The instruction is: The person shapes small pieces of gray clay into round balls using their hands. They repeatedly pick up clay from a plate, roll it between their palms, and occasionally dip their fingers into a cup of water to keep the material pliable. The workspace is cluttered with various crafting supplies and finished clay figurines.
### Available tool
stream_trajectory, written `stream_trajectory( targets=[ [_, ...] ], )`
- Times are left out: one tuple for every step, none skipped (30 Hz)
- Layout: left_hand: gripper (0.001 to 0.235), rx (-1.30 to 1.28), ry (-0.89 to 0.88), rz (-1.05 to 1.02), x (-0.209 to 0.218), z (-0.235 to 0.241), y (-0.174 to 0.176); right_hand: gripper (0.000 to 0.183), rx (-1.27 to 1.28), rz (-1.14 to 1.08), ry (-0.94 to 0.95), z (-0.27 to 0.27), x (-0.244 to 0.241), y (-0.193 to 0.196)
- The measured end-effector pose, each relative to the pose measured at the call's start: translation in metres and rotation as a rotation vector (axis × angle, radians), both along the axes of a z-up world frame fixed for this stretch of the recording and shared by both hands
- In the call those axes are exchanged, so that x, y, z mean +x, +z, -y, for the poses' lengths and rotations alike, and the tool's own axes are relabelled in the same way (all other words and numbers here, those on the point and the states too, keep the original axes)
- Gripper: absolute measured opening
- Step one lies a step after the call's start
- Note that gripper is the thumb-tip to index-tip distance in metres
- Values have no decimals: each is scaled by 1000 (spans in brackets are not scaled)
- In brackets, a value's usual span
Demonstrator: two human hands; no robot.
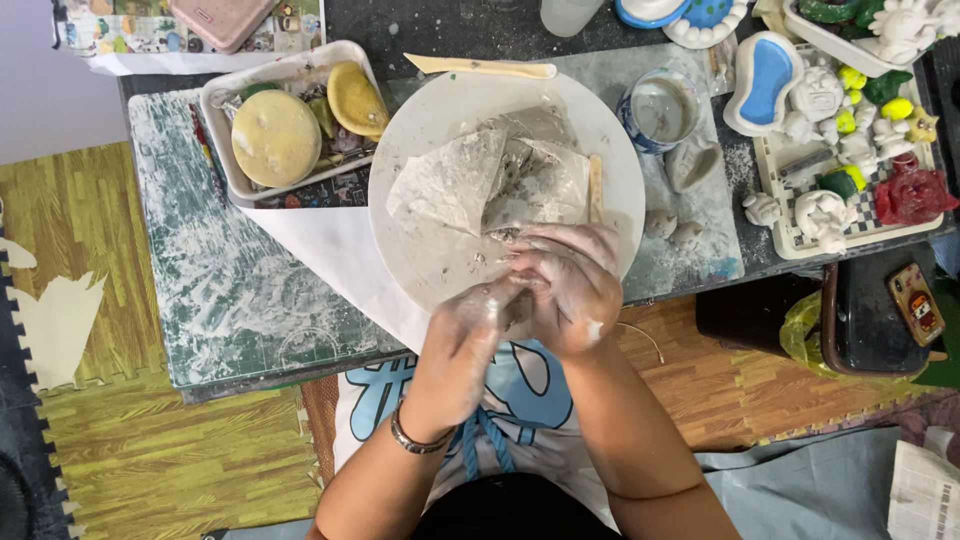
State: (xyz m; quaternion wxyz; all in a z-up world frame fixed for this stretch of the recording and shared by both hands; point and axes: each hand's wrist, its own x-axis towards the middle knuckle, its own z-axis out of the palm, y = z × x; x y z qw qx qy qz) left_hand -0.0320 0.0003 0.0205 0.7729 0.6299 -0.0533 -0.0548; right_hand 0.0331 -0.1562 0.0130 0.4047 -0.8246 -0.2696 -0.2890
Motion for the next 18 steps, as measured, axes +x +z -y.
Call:
stream_trajectory(
  targets=[
    [81, 33, 3, 36, 2, 2, 3, 17, 40, 31, -21, -4, 5, -7],
    [81, -18, -39, 36, 3, 4, 7, 20, 80, 62, -43, -7, 7, -13],
    [81, -68, -81, 36, 3, 6, 11, 21, 208, 5, -9, -6, 8, -17],
    [81, -118, -126, 34, 5, 6, 14, 23, 336, -52, 23, -5, 8, -20],
    [76, -75, -121, -28, 4, 5, 17, 24, 464, -109, 56, -3, 8, -22],
    [72, -32, -121, -84, 4, 4, 20, 22, 571, -190, 20, 1, 6, -21],
    [68, 12, -122, -140, 4, 4, 23, 21, 677, -272, -15, 4, 1, -19],
    [65, -40, -74, -151, 6, 4, 24, 21, 786, -352, -47, 5, -3, -17],
    [63, -92, -27, -161, 7, 5, 25, 22, 770, -338, -25, 8, -5, -14],
    [63, -143, 20, -171, 9, 4, 25, 23, 757, -323, -3, 9, -7, -11],
    [61, -171, 69, -174, 10, 4, 25, 24, 743, -308, 18, 10, -7, -8],
    [59, -200, 117, -181, 10, 5, 25, 24, 766, -316, 36, 10, -8, -7],
    [57, -230, 165, -189, 10, 5, 24, 24, 789, -325, 54, 11, -8, -5],
    [57, -237, 163, -187, 9, 5, 24, 25, 809, -336, 75, 11, -7, -4],
    [57, -244, 162, -186, 9, 5, 23, 24, 746, -306, 61, 12, -7, -4],
    [57, -251, 162, -183, 9, 4, 22, 24, 684, -276, 49, 13, -6, -3],
    [57, -256, 158, -196, 9, 4, 21, 24, 621, -246, 36, 14, -5, -2],
    [58, -261, 156, -215, 8, 4, 20, 24, 567, -224, 27, 16, -5, -2]
  ],
)
